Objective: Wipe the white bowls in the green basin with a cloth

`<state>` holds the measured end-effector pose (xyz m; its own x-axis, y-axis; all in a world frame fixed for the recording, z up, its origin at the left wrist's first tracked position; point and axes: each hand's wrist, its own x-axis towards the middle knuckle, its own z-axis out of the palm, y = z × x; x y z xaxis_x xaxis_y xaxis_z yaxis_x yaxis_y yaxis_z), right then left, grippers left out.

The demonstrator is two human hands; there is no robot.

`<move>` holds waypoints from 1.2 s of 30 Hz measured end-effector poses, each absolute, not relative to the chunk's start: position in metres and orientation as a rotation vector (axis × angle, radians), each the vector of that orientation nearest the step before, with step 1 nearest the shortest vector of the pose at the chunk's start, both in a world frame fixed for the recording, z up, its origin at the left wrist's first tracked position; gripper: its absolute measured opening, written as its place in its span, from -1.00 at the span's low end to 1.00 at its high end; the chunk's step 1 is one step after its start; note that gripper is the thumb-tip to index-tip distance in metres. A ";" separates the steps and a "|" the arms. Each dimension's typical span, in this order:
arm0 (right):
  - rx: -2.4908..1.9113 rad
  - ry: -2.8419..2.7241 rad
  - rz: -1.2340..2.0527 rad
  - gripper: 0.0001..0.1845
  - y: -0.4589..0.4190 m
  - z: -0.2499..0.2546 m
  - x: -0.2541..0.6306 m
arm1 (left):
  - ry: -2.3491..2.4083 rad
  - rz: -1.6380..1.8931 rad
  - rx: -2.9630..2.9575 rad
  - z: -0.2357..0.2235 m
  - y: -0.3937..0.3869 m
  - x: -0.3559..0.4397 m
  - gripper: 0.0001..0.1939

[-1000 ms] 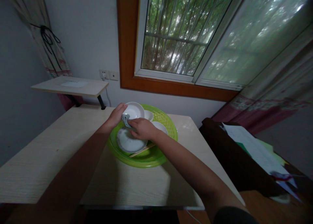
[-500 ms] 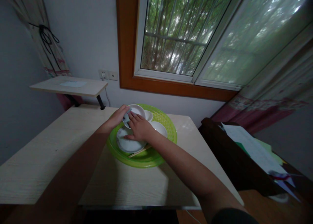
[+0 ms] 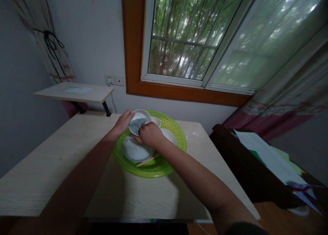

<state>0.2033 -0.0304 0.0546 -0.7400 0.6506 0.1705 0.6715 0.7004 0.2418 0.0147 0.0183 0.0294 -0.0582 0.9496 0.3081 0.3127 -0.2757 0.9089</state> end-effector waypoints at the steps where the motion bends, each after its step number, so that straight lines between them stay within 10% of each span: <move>1: -1.079 -2.849 -0.419 -0.41 -0.030 0.056 0.205 | 1.363 1.362 1.617 0.030 0.019 0.015 -0.70; 13: -0.727 -2.785 -0.006 -0.40 -0.028 0.052 0.218 | 1.330 1.463 1.627 0.028 0.020 0.012 -0.67; 25: -0.861 -2.769 -0.316 -0.39 -0.018 0.054 0.216 | 1.397 1.472 1.601 0.033 0.019 0.013 -0.67; 36: -1.072 -2.316 -0.106 -0.68 -0.007 0.050 0.228 | 1.403 1.429 1.636 0.031 0.022 0.013 -0.66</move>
<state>0.2275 -0.0072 0.0498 -0.5096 0.6742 0.5346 0.7203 0.6741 -0.1636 0.0127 0.0216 0.0305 -0.1091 0.9264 0.3604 0.3430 -0.3052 0.8884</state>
